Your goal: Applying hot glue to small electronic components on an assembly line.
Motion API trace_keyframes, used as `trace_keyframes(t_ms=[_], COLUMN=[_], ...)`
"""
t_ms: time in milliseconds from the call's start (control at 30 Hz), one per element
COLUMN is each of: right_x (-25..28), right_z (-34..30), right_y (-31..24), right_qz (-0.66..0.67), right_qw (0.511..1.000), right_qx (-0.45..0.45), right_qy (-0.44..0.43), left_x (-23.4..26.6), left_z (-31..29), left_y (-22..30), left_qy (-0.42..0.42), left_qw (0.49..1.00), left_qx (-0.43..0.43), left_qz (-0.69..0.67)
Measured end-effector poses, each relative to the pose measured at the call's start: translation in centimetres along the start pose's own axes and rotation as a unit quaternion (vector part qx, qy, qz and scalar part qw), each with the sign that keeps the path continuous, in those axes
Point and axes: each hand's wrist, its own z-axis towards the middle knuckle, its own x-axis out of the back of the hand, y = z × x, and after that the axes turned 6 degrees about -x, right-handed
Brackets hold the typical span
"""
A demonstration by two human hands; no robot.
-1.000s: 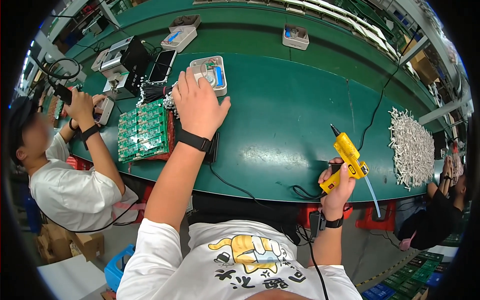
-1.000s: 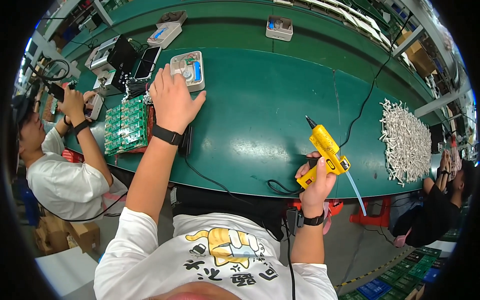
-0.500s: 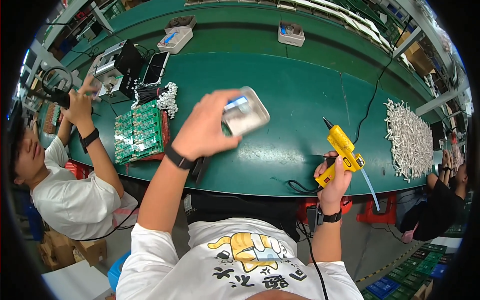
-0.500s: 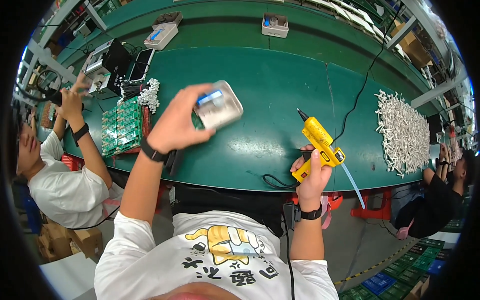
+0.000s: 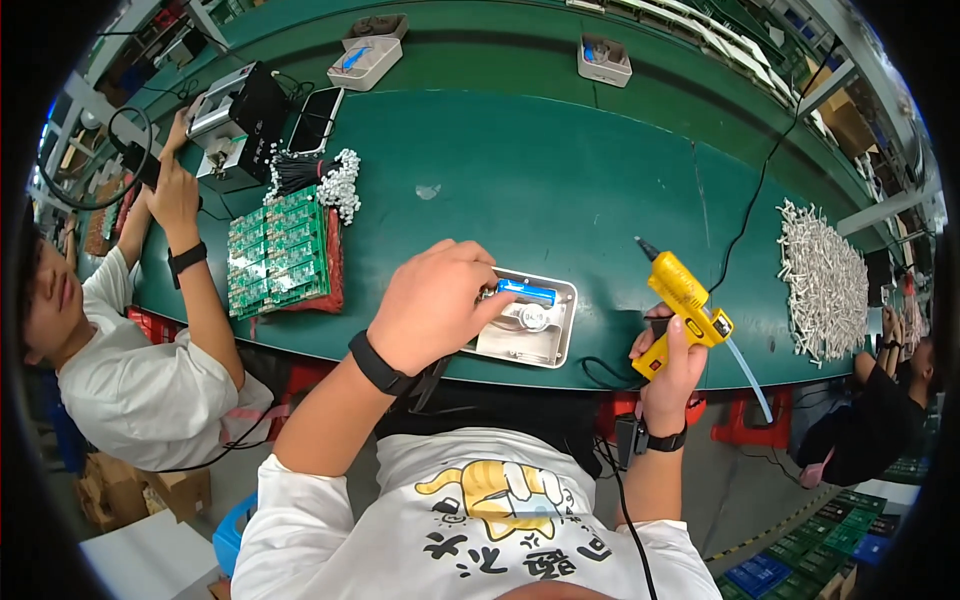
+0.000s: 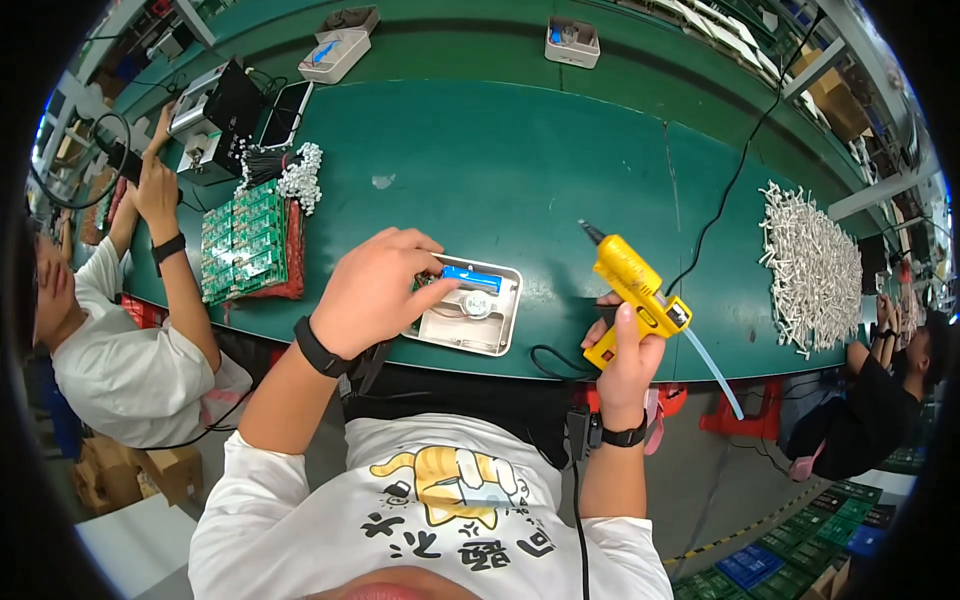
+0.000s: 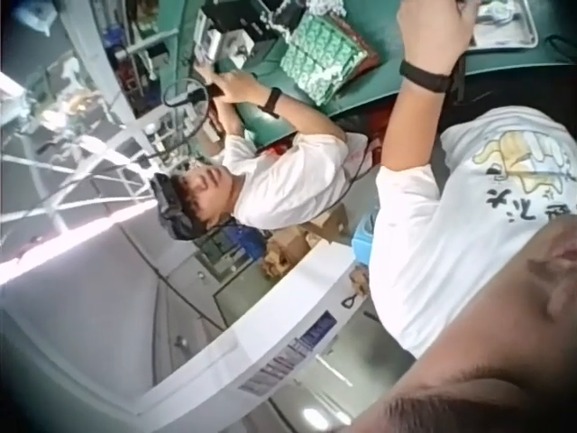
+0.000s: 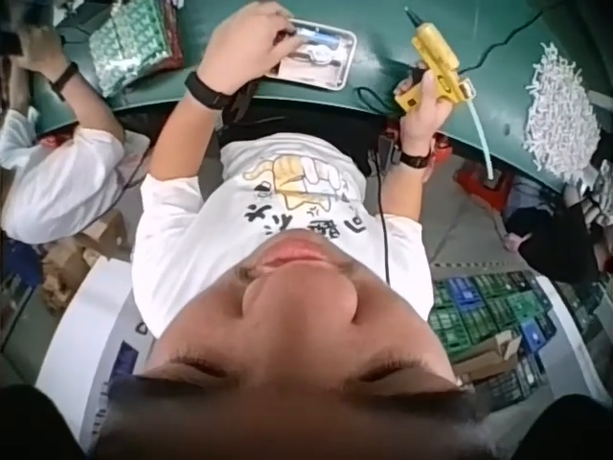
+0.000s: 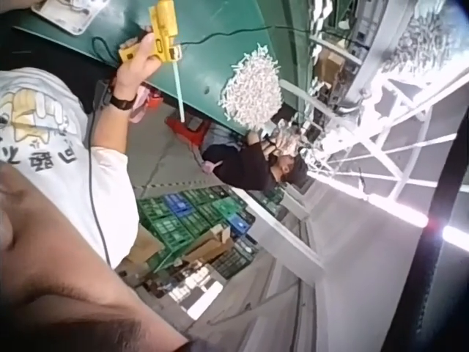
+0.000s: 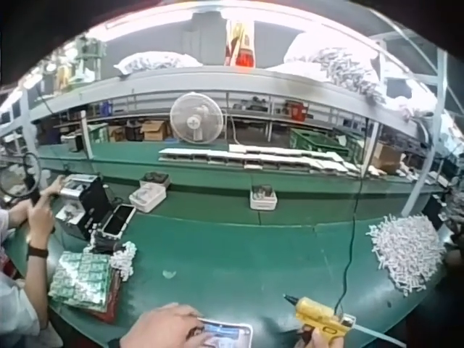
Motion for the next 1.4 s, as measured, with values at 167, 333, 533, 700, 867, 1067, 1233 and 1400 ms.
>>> trace_keyframes(t_ms=[167, 333, 533, 700, 867, 1067, 1233, 1400], right_x=[-0.2, -1.2, -5.6, -7.5, -7.5, -6.3, -4.0, -3.0], right_z=[-2.1, -2.9, -1.8, -1.7, -1.9, -2.3, -2.6, -2.6], right_y=[-1.6, -4.1, -4.5, -4.8, -5.5, -5.2, -6.7, -6.2], right_qz=[-0.031, -0.148, -0.304, -0.360, -0.377, -0.344, -0.331, -0.335], right_qw=[0.990, 0.952, 0.901, 0.886, 0.875, 0.889, 0.915, 0.921], right_qx=[-0.058, -0.140, -0.021, -0.007, -0.029, -0.015, -0.084, -0.090], right_qy=[-0.122, -0.228, -0.310, -0.292, -0.302, -0.301, -0.217, -0.177], left_x=[0.1, -0.9, -6.2, -6.9, -7.0, -6.8, -6.0, -5.5], left_z=[-0.4, -1.8, -2.2, -2.0, -2.2, -2.3, -2.4, -2.4], left_y=[-0.6, -0.9, -0.4, -0.4, -0.4, -0.3, 0.5, 1.2], left_qy=[0.050, 0.138, 0.291, 0.332, 0.335, 0.338, 0.349, 0.305], left_qw=[0.995, 0.949, 0.885, 0.886, 0.890, 0.884, 0.887, 0.917], left_qx=[-0.036, -0.002, 0.048, 0.028, 0.020, 0.030, 0.013, -0.049], left_qz=[-0.074, -0.284, -0.360, -0.323, -0.308, -0.320, -0.303, -0.253])
